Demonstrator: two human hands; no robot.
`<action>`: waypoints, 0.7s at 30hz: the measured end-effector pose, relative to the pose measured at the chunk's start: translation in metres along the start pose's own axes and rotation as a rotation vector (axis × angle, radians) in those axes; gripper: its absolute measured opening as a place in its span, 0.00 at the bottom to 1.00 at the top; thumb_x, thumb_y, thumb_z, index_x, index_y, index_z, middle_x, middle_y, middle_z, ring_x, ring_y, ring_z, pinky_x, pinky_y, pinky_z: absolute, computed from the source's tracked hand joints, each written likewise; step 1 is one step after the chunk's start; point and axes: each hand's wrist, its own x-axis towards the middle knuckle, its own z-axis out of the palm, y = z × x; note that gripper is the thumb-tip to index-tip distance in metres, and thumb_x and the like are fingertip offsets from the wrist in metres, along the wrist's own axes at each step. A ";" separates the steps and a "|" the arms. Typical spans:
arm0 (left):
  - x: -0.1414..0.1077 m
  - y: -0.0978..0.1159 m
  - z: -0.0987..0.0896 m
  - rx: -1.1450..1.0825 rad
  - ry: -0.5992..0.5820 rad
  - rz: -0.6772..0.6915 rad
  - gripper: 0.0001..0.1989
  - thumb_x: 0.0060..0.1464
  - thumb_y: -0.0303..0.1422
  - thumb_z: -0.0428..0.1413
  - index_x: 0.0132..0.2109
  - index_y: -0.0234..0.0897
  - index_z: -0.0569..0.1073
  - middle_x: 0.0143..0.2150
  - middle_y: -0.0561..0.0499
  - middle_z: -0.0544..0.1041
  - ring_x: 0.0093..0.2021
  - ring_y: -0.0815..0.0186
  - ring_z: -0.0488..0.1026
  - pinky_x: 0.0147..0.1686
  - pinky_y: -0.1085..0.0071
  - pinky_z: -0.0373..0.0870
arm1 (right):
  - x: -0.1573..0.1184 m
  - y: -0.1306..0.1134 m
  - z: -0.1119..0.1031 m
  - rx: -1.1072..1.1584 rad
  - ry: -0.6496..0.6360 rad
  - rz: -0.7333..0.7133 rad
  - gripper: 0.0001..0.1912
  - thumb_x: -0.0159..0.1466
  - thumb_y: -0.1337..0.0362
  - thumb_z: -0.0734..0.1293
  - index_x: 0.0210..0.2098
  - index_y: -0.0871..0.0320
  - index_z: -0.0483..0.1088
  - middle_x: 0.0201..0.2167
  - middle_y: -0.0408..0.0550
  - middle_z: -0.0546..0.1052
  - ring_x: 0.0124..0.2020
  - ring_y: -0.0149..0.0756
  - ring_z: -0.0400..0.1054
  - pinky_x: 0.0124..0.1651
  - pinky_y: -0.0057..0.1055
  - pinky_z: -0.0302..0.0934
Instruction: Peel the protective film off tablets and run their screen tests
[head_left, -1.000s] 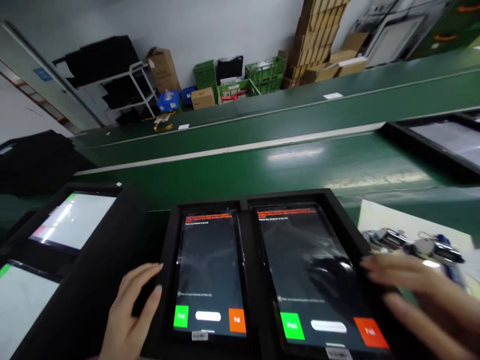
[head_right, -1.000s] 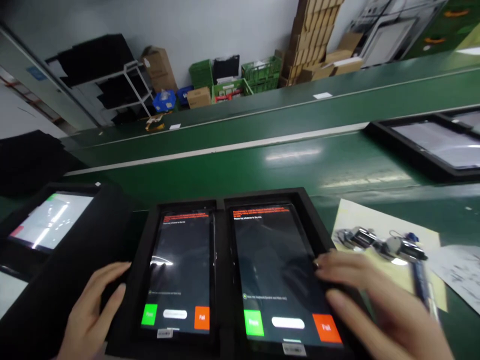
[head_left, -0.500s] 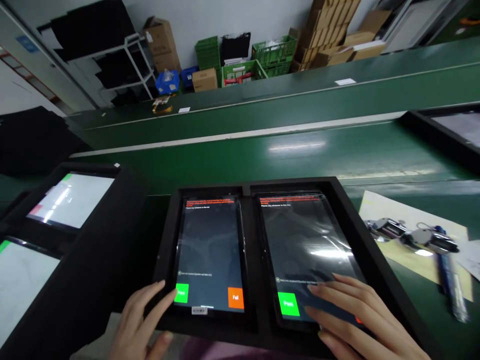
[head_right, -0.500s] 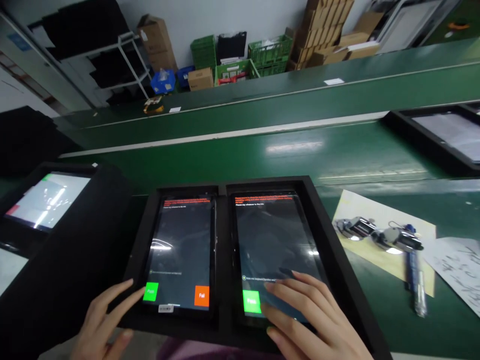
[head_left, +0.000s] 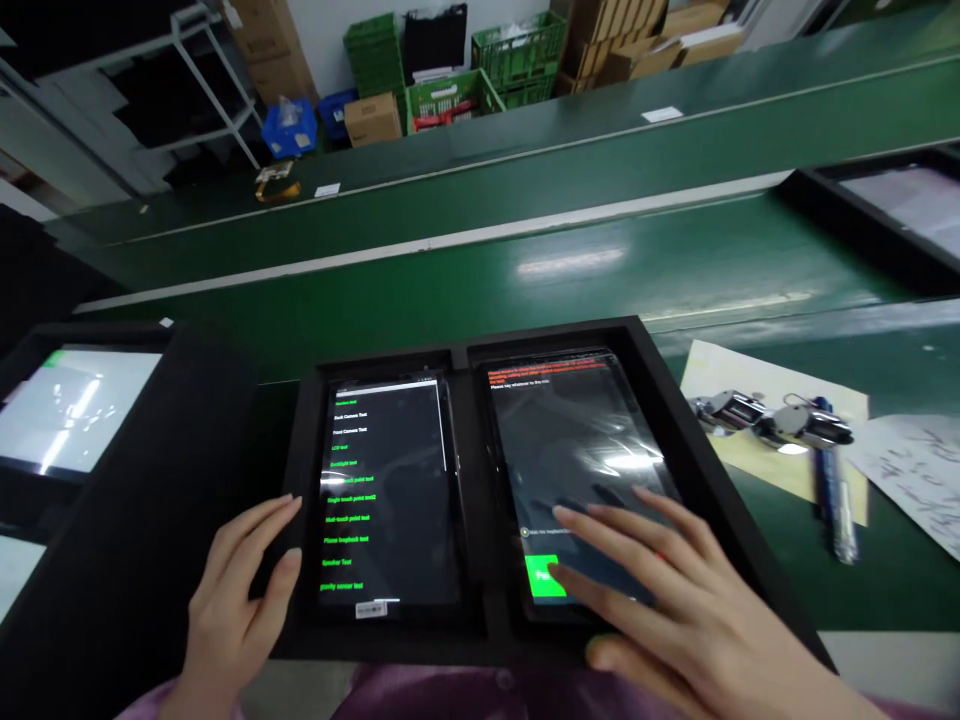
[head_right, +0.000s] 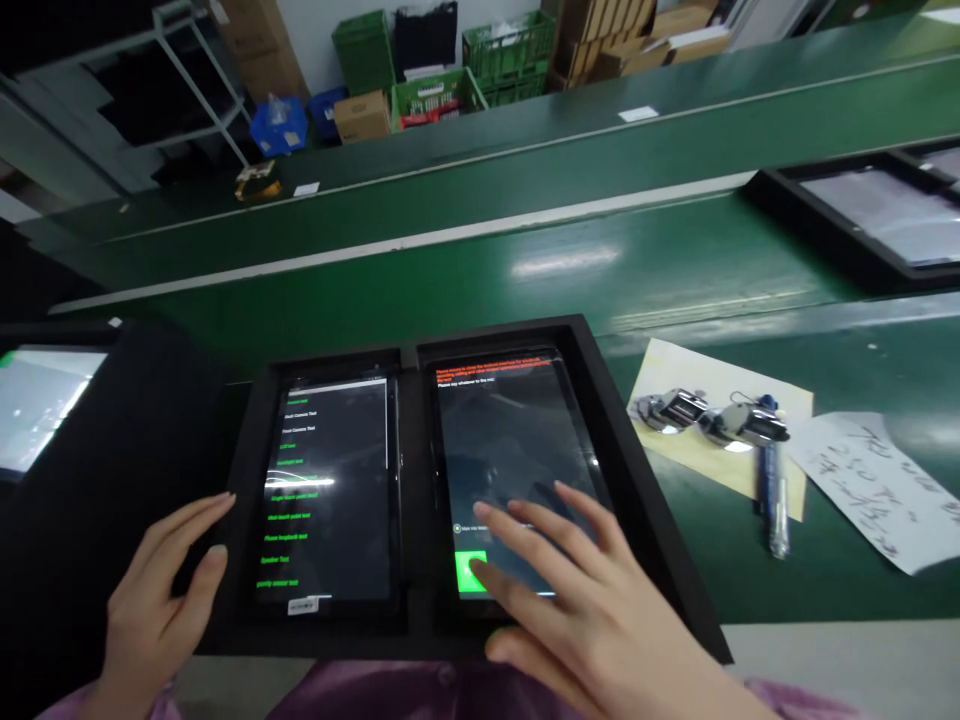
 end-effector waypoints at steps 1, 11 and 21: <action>0.009 -0.004 -0.001 0.005 -0.005 -0.008 0.21 0.70 0.30 0.55 0.67 0.45 0.72 0.60 0.47 0.76 0.59 0.59 0.75 0.62 0.65 0.70 | 0.005 0.007 -0.005 0.015 0.030 0.022 0.15 0.78 0.55 0.62 0.54 0.51 0.79 0.64 0.54 0.75 0.59 0.49 0.71 0.62 0.52 0.60; 0.127 -0.041 0.052 0.137 -0.127 0.002 0.26 0.73 0.51 0.48 0.63 0.43 0.79 0.73 0.39 0.68 0.72 0.41 0.65 0.70 0.36 0.60 | 0.093 0.108 0.038 -0.129 -0.147 0.285 0.26 0.80 0.49 0.56 0.62 0.54 0.77 0.71 0.60 0.67 0.65 0.62 0.64 0.60 0.64 0.63; 0.113 -0.027 0.043 0.008 0.105 0.073 0.18 0.74 0.37 0.51 0.47 0.40 0.85 0.55 0.44 0.82 0.59 0.52 0.78 0.68 0.46 0.65 | 0.076 0.091 0.022 0.032 0.015 0.220 0.21 0.80 0.55 0.58 0.47 0.55 0.82 0.58 0.55 0.79 0.58 0.51 0.71 0.60 0.51 0.62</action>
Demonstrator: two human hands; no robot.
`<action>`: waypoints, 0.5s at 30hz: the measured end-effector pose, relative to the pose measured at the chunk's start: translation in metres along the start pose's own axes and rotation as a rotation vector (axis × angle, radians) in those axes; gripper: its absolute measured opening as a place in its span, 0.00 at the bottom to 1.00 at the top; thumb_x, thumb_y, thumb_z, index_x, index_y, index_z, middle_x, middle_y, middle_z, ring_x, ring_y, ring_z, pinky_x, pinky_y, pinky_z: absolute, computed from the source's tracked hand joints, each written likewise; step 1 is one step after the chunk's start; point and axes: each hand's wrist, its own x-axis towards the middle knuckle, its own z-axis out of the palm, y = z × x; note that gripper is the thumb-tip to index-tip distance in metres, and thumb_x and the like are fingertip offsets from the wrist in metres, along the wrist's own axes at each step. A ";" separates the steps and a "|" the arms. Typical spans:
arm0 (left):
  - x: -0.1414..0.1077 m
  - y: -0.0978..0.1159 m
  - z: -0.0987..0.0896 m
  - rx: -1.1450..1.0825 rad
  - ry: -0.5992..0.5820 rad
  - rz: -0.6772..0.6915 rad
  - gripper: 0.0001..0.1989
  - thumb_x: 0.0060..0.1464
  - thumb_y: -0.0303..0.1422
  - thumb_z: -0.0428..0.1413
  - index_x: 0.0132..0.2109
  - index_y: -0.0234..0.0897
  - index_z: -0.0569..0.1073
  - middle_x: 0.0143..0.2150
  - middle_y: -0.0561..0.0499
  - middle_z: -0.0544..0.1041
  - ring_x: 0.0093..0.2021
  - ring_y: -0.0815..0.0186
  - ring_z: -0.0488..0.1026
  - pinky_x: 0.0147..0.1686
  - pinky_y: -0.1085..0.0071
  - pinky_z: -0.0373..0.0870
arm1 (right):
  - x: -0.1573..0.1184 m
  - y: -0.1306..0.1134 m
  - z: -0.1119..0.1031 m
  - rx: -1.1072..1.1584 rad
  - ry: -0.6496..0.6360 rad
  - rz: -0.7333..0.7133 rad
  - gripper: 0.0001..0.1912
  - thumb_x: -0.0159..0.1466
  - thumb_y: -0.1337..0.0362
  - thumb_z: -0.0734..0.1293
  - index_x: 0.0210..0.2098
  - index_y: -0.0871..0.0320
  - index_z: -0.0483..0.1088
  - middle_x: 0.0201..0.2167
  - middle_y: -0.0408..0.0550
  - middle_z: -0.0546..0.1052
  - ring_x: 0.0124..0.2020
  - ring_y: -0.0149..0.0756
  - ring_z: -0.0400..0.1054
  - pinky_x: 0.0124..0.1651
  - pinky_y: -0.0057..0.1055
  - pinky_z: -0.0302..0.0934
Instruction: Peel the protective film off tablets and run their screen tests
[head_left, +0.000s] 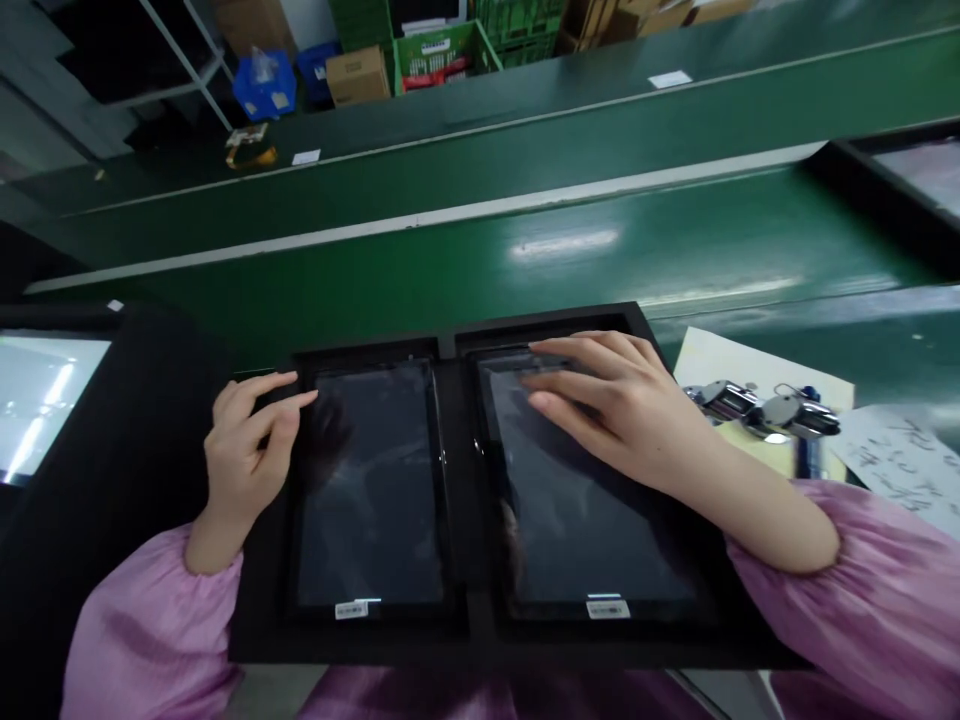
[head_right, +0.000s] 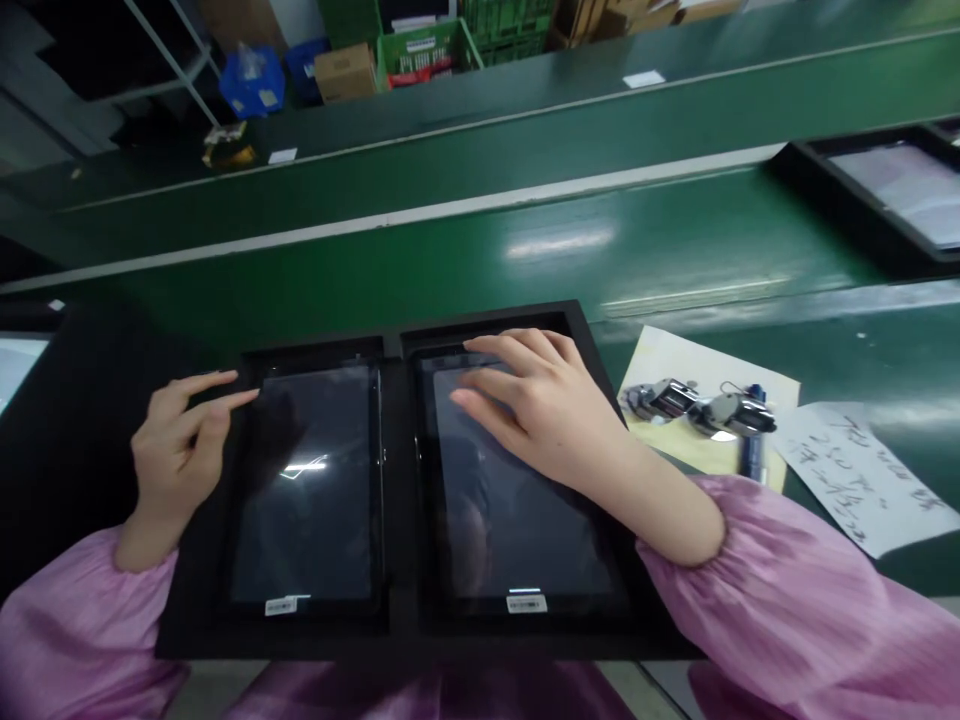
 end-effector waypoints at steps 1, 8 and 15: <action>0.001 0.000 0.001 0.007 -0.009 -0.006 0.18 0.74 0.38 0.50 0.48 0.39 0.85 0.56 0.42 0.82 0.58 0.52 0.78 0.67 0.46 0.65 | 0.001 0.002 0.003 -0.022 0.007 0.004 0.22 0.80 0.54 0.58 0.49 0.56 0.81 0.59 0.57 0.78 0.57 0.52 0.71 0.58 0.52 0.63; 0.000 -0.005 0.009 0.077 -0.177 -0.033 0.21 0.75 0.44 0.48 0.54 0.45 0.85 0.64 0.41 0.78 0.63 0.47 0.75 0.71 0.36 0.54 | 0.003 0.006 0.021 -0.145 -0.024 -0.052 0.23 0.79 0.50 0.58 0.57 0.54 0.79 0.65 0.60 0.74 0.61 0.59 0.69 0.58 0.57 0.63; 0.001 -0.001 0.008 0.099 -0.244 -0.095 0.27 0.77 0.45 0.41 0.55 0.46 0.84 0.64 0.42 0.78 0.64 0.50 0.73 0.71 0.35 0.54 | -0.002 0.013 0.033 -0.111 0.010 -0.054 0.23 0.79 0.49 0.57 0.57 0.51 0.79 0.63 0.58 0.75 0.59 0.60 0.71 0.55 0.57 0.64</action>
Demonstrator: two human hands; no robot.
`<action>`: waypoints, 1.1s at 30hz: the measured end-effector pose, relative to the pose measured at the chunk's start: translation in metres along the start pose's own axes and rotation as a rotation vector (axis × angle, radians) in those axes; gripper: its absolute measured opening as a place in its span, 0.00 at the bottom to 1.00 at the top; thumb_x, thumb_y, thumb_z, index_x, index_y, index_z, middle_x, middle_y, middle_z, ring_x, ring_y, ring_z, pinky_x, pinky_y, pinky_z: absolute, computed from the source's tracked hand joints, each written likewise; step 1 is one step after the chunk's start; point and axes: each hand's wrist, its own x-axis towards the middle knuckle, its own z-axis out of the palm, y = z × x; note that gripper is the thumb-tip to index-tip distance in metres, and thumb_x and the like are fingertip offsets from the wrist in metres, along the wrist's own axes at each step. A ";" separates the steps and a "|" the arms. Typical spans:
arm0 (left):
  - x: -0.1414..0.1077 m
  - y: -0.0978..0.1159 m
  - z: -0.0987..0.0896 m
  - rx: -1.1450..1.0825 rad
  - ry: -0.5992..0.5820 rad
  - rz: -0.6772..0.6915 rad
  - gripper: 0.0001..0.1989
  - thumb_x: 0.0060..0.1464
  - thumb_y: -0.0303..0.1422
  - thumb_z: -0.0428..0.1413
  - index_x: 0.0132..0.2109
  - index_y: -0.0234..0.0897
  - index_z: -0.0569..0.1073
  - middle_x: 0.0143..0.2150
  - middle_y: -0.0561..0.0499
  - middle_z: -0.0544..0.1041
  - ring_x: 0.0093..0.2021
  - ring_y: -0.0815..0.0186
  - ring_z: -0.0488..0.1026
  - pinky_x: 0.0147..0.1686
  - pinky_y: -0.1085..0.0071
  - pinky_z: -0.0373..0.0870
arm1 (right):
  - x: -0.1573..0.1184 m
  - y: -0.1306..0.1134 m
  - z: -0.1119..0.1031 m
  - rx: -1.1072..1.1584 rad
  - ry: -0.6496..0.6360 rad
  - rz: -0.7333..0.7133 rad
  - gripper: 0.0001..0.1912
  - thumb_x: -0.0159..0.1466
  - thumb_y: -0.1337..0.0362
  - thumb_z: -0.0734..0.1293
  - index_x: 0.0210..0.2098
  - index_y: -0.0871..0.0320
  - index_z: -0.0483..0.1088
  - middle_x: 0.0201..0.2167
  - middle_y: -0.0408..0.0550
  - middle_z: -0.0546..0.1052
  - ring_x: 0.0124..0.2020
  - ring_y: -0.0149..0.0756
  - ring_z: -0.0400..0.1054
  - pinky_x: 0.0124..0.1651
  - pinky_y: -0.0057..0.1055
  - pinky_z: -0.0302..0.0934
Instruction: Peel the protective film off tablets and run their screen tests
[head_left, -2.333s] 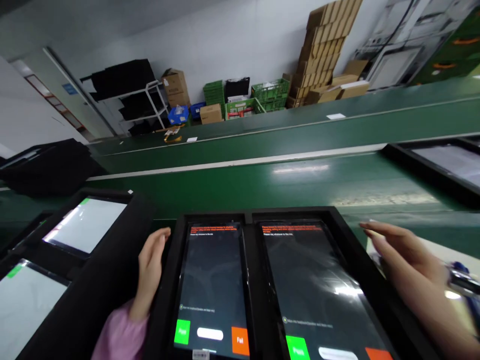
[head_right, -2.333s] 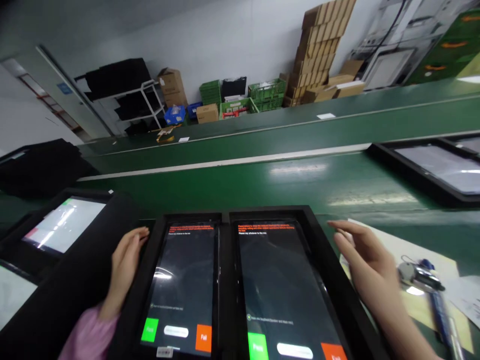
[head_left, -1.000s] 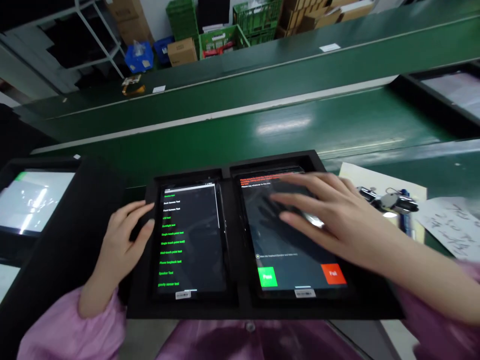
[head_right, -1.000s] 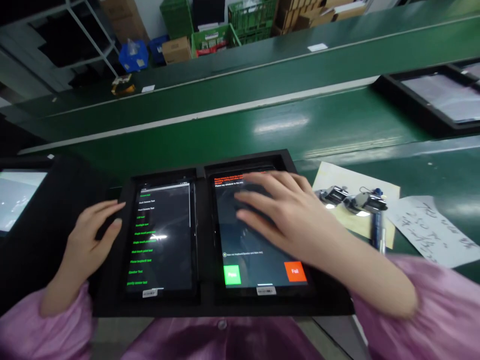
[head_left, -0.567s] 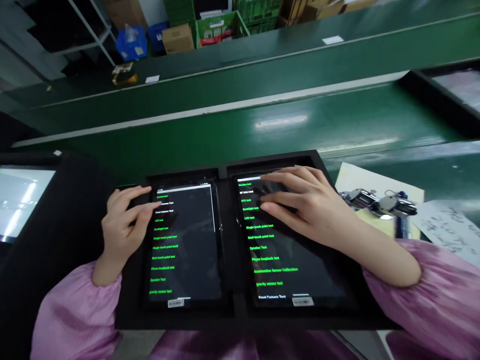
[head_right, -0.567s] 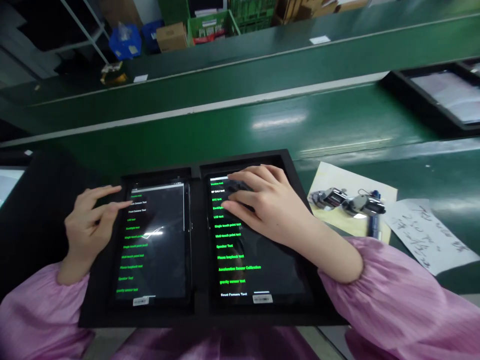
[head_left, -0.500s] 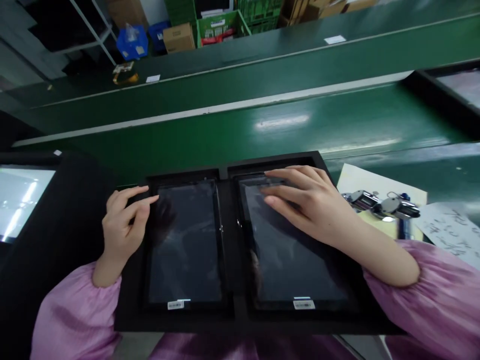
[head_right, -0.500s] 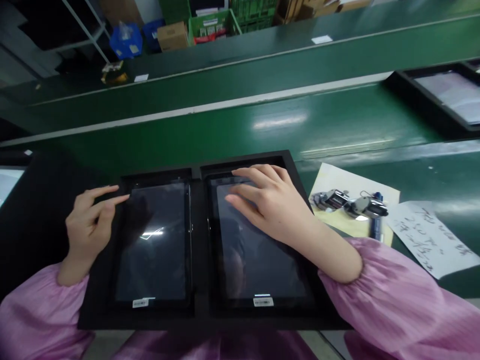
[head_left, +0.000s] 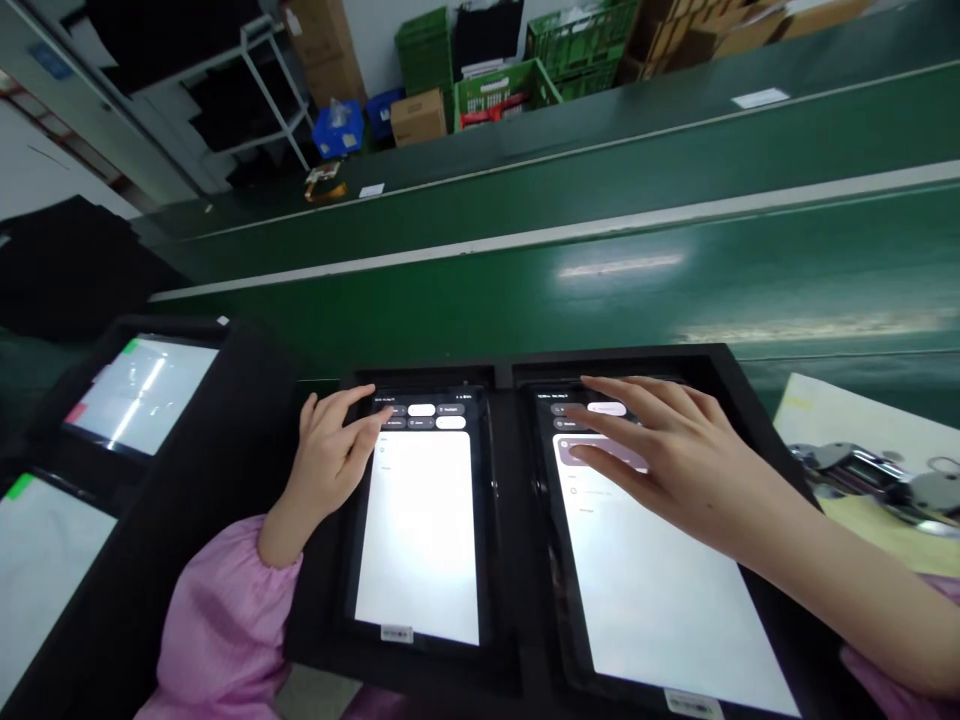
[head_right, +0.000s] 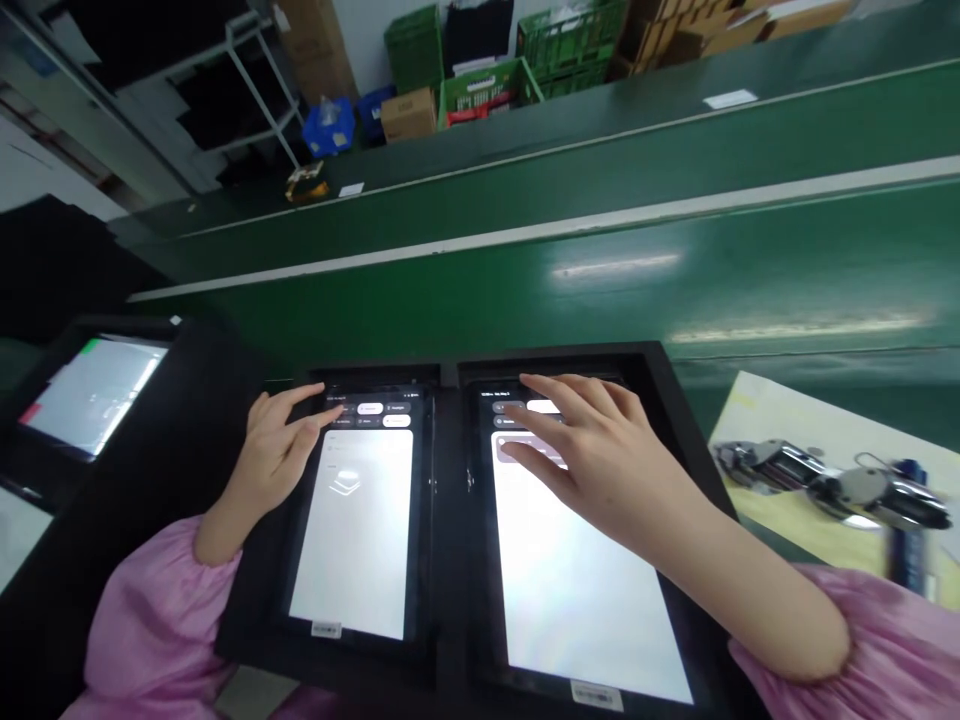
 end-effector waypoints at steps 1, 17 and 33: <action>0.000 0.000 0.000 0.001 -0.005 -0.006 0.27 0.77 0.45 0.40 0.55 0.47 0.84 0.64 0.42 0.78 0.64 0.50 0.73 0.71 0.35 0.53 | 0.000 0.001 0.002 0.009 0.010 0.002 0.23 0.79 0.49 0.58 0.57 0.51 0.79 0.63 0.58 0.76 0.59 0.60 0.71 0.55 0.56 0.64; -0.001 -0.003 0.004 0.015 0.005 0.009 0.23 0.76 0.42 0.44 0.55 0.48 0.84 0.61 0.43 0.79 0.62 0.51 0.73 0.70 0.36 0.54 | 0.002 -0.001 -0.005 -0.038 0.100 0.015 0.21 0.79 0.53 0.58 0.57 0.54 0.78 0.63 0.59 0.76 0.57 0.59 0.73 0.55 0.57 0.66; 0.007 0.033 -0.007 0.006 -0.048 0.159 0.24 0.73 0.48 0.50 0.68 0.44 0.72 0.65 0.41 0.78 0.66 0.49 0.73 0.73 0.31 0.50 | -0.067 0.028 -0.035 0.112 0.147 0.322 0.21 0.79 0.52 0.58 0.56 0.48 0.79 0.57 0.53 0.80 0.56 0.53 0.76 0.56 0.52 0.73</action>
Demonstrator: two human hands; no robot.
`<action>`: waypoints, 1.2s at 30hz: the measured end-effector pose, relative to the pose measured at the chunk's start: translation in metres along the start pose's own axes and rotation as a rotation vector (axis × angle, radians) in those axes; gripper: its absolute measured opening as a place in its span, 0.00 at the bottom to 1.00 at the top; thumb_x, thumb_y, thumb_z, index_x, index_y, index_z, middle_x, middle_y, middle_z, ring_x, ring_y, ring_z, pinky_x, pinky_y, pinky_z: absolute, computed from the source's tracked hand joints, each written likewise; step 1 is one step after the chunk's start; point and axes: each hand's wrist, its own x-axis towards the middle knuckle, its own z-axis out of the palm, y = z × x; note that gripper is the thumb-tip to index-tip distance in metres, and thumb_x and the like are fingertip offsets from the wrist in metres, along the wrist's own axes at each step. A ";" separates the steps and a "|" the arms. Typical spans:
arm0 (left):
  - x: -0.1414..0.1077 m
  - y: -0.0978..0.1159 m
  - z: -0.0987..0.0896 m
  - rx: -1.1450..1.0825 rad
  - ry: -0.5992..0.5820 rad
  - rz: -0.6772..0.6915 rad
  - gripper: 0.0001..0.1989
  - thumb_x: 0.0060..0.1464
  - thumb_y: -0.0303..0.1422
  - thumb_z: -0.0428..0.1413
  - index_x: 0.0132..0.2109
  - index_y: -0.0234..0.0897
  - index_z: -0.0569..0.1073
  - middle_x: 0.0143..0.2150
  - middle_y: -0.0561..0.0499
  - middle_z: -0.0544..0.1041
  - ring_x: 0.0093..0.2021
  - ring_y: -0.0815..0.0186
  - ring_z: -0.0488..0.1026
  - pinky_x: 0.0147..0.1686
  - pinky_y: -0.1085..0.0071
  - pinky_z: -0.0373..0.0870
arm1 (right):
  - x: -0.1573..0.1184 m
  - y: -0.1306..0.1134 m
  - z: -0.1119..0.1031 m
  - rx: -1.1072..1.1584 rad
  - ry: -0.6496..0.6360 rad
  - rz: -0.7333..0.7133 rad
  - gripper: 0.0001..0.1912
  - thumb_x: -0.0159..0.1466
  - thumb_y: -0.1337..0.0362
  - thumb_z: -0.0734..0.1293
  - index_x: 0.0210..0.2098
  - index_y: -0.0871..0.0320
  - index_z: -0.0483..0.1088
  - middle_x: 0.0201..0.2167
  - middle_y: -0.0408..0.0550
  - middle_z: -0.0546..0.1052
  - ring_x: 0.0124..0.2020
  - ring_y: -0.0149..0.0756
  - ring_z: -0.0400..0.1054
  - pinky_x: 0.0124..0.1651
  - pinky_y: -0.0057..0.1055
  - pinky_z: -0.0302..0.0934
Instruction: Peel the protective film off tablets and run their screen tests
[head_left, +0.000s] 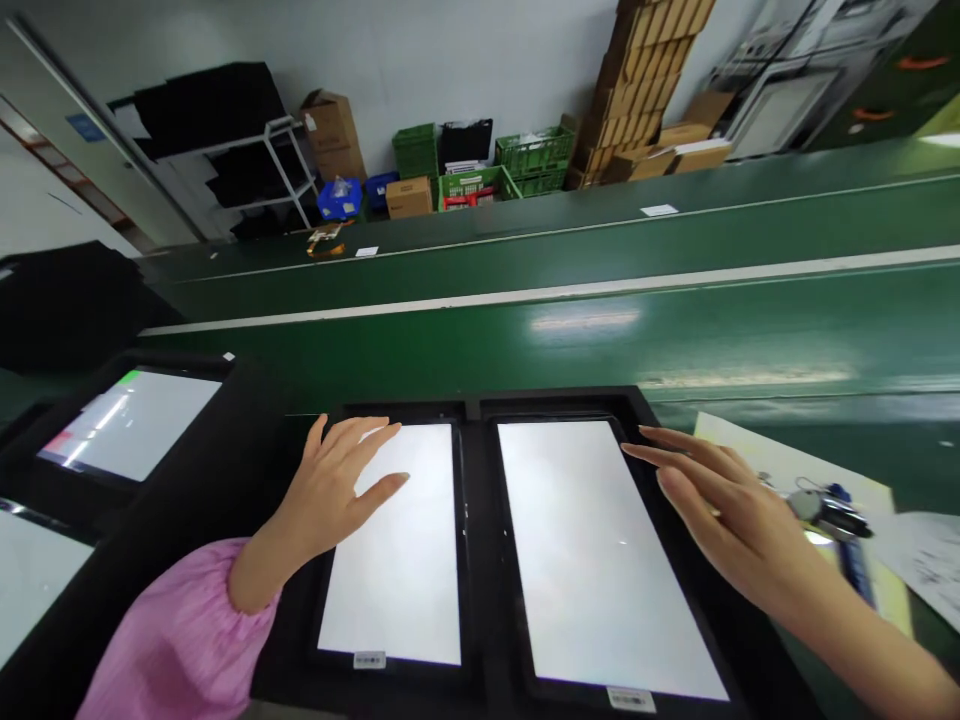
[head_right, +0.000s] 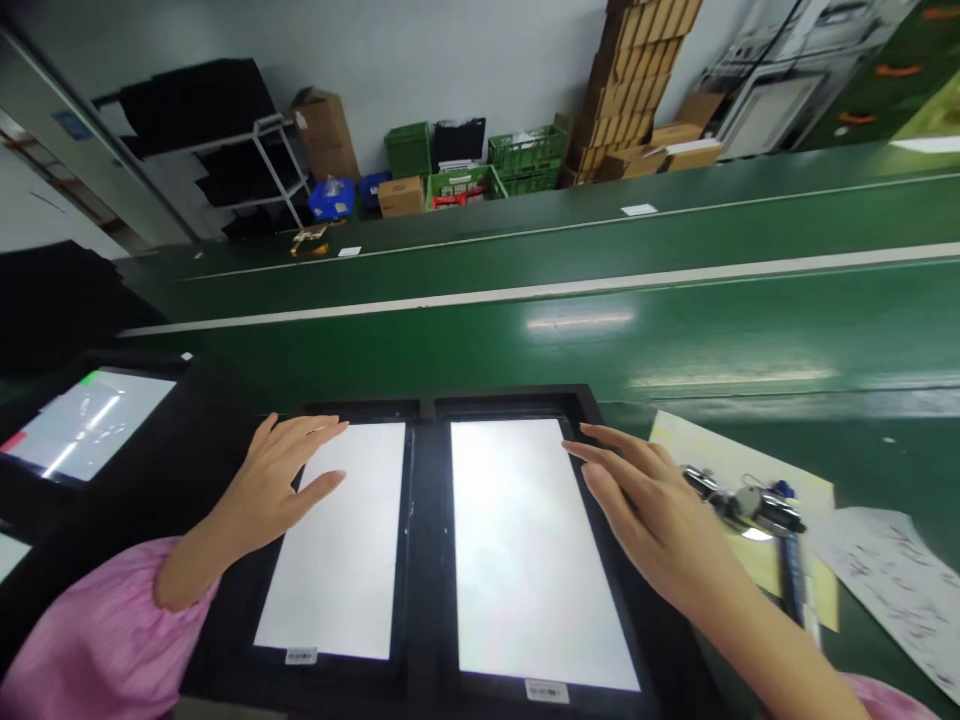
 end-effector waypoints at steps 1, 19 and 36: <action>0.003 0.007 0.003 0.001 -0.008 0.046 0.26 0.73 0.50 0.51 0.68 0.43 0.72 0.66 0.41 0.78 0.66 0.48 0.73 0.73 0.30 0.48 | -0.003 0.001 0.002 0.007 0.004 0.010 0.22 0.79 0.52 0.57 0.57 0.49 0.79 0.58 0.54 0.79 0.57 0.52 0.76 0.56 0.51 0.73; 0.002 0.024 0.027 0.013 -0.007 0.222 0.26 0.69 0.51 0.57 0.64 0.39 0.75 0.66 0.37 0.77 0.65 0.46 0.74 0.74 0.28 0.39 | -0.021 -0.008 0.013 -0.094 0.091 -0.057 0.22 0.79 0.59 0.55 0.62 0.54 0.76 0.65 0.56 0.73 0.62 0.57 0.67 0.62 0.57 0.64; 0.005 0.015 0.023 0.147 0.069 0.039 0.29 0.67 0.56 0.56 0.61 0.38 0.78 0.64 0.34 0.78 0.64 0.36 0.74 0.63 0.14 0.52 | 0.005 -0.024 0.022 -0.258 -0.073 -0.316 0.24 0.80 0.50 0.54 0.63 0.47 0.74 0.68 0.55 0.71 0.64 0.55 0.66 0.60 0.56 0.62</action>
